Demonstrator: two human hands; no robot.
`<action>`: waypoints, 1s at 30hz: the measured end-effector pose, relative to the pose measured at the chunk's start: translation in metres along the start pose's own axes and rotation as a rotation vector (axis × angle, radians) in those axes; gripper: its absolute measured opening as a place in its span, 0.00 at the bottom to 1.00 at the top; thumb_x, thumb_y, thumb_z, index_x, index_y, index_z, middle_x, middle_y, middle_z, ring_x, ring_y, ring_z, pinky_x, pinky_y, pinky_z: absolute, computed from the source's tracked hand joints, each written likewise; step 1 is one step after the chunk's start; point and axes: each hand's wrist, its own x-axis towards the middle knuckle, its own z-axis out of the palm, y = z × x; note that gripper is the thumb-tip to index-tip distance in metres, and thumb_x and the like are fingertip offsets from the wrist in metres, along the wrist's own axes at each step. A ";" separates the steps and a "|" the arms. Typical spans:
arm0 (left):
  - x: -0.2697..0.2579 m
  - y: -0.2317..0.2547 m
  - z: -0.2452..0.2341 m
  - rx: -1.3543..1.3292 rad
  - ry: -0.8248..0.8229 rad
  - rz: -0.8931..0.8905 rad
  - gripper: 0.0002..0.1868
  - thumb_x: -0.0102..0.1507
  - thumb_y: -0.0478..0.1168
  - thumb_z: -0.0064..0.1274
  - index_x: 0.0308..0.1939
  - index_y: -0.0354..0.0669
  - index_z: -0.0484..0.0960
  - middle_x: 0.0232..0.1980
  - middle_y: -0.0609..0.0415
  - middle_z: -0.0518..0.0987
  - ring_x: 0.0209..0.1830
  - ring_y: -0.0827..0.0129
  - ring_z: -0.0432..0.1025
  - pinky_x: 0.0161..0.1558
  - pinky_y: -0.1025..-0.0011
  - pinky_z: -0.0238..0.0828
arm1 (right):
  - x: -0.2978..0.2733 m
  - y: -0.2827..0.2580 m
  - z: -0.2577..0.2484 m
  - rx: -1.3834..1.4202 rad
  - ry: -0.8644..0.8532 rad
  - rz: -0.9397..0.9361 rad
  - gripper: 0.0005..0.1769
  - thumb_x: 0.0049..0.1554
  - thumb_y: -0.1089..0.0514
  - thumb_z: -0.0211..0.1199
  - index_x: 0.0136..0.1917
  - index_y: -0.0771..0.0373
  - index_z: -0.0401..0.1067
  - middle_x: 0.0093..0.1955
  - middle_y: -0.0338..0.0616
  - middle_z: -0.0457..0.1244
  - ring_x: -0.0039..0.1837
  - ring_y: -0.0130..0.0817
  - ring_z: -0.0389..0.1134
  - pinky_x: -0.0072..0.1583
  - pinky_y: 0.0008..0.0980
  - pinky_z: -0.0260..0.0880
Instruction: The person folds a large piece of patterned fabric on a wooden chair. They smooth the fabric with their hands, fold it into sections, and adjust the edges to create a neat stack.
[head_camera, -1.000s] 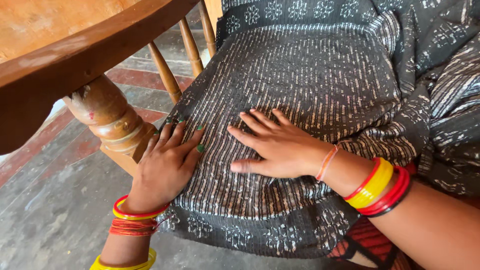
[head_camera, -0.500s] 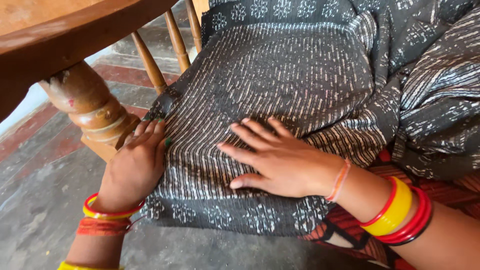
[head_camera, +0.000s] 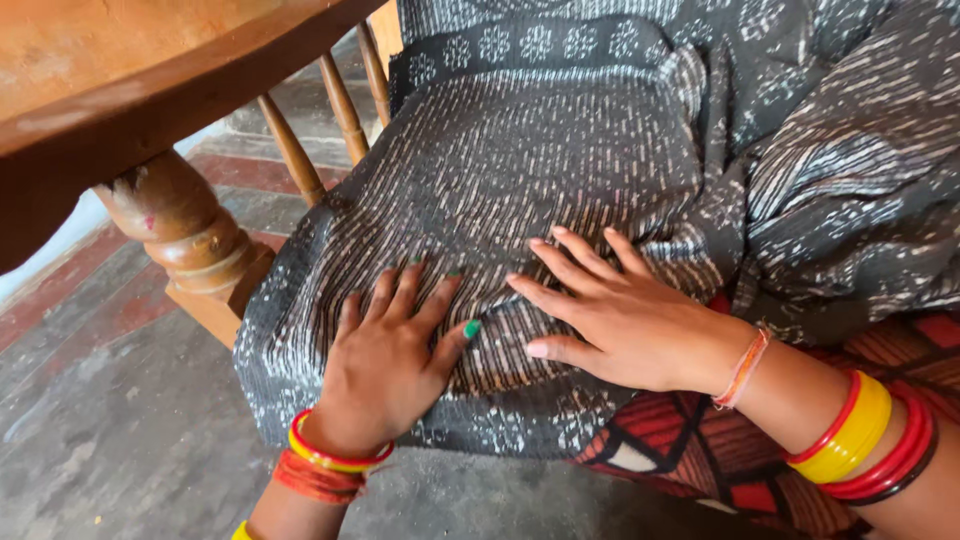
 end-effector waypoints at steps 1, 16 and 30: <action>0.002 0.000 -0.004 0.004 -0.023 -0.024 0.34 0.66 0.58 0.40 0.74 0.51 0.68 0.75 0.37 0.64 0.76 0.39 0.54 0.65 0.38 0.49 | 0.001 0.003 0.000 0.033 -0.031 0.031 0.41 0.64 0.30 0.40 0.82 0.53 0.45 0.85 0.58 0.36 0.85 0.58 0.30 0.75 0.65 0.27; 0.089 0.055 0.038 -0.111 -0.070 0.123 0.33 0.71 0.57 0.33 0.74 0.40 0.62 0.75 0.28 0.57 0.77 0.34 0.46 0.71 0.42 0.41 | -0.015 0.056 0.000 -0.028 -0.038 0.102 0.46 0.64 0.28 0.41 0.81 0.59 0.42 0.83 0.61 0.35 0.85 0.59 0.30 0.74 0.66 0.25; 0.091 0.086 0.028 0.019 -0.334 -0.060 0.39 0.68 0.63 0.30 0.80 0.51 0.53 0.82 0.37 0.48 0.79 0.41 0.39 0.72 0.42 0.33 | -0.076 0.085 -0.010 0.089 -0.244 0.304 0.44 0.62 0.29 0.37 0.86 0.41 0.39 0.88 0.49 0.33 0.84 0.50 0.27 0.74 0.64 0.23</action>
